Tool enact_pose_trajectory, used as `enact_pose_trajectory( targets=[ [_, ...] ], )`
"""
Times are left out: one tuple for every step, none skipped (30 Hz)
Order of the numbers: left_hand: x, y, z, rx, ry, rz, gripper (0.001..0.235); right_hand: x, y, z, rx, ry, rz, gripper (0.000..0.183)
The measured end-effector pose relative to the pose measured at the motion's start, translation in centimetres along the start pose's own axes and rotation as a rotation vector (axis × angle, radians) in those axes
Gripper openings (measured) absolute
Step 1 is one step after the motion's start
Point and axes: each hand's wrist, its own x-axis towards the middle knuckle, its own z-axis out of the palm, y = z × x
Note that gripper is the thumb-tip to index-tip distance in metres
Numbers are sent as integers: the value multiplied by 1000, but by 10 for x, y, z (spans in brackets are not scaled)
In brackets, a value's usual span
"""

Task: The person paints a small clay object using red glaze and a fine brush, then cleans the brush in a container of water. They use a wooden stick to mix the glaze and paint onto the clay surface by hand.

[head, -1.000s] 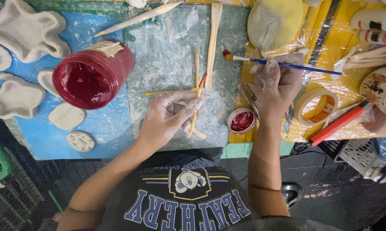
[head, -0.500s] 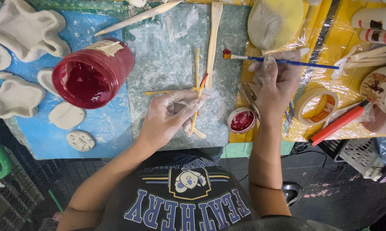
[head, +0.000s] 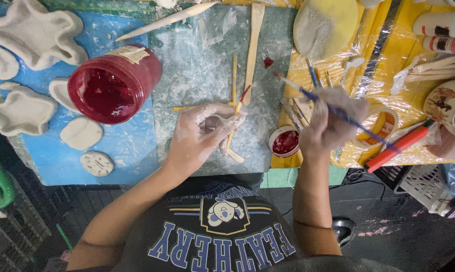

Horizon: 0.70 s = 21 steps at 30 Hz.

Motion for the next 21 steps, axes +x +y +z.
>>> enact_pose_trajectory(
  targets=[
    [0,2,2,35,22,-13,21,-3,-1,-2,-2,50,-93,14],
    [0,4,4,71,43,-26,20,-7,-4,-4,1,50,-96,14],
    [0,6,5,72,46,-26,20,-12,-9,-7,-5,94,-234,16],
    [1,7,6,95,57,-20,21,-18,-14,-9,-6,143,-371,19],
    [2,9,7,119,67,-14,21,-20,-19,-17,-5,145,-371,19],
    [2,12,8,121,66,-14,21,-19,-24,-26,29,-127,-370,16],
    [1,14,9,87,44,-70,20,-18,-28,-32,59,-400,-363,14],
    [1,15,11,53,22,-127,18,-24,-35,-28,57,-398,-362,14],
    [1,17,12,54,20,-127,18,-33,-45,-19,-30,-287,-376,29],
    [1,19,12,89,27,-44,18,-38,-51,-12,-116,-177,-389,45],
    [1,20,13,125,36,39,17,-36,-54,-9,-116,-175,-389,45],
    [0,22,13,127,35,39,17,-35,-57,-6,-123,-159,-405,46],
    [-1,23,13,157,47,60,16,-34,-58,-3,-128,-143,-423,47],
    [-2,24,13,187,58,82,16,-33,-61,-2,-127,-142,-424,47],
    [-2,25,13,188,59,82,16,-33,-63,-2,-169,-150,-430,46],
    [-2,25,13,269,87,128,16,-33,-64,-2,-211,-158,-436,46],
    [-2,24,13,349,113,174,16,-32,-65,-2,-211,-157,-436,46],
    [-2,24,13,349,113,174,16,-32,-65,-2,-211,-172,-447,42],
    [-3,23,13,423,118,281,17,-32,-65,-2,-211,-188,-458,39],
    [-3,22,13,497,122,389,18,-31,-65,-2,-213,-187,-457,39],
    [-3,22,13,496,122,389,18,-31,-64,-1,-213,-180,-471,38]
  ],
)
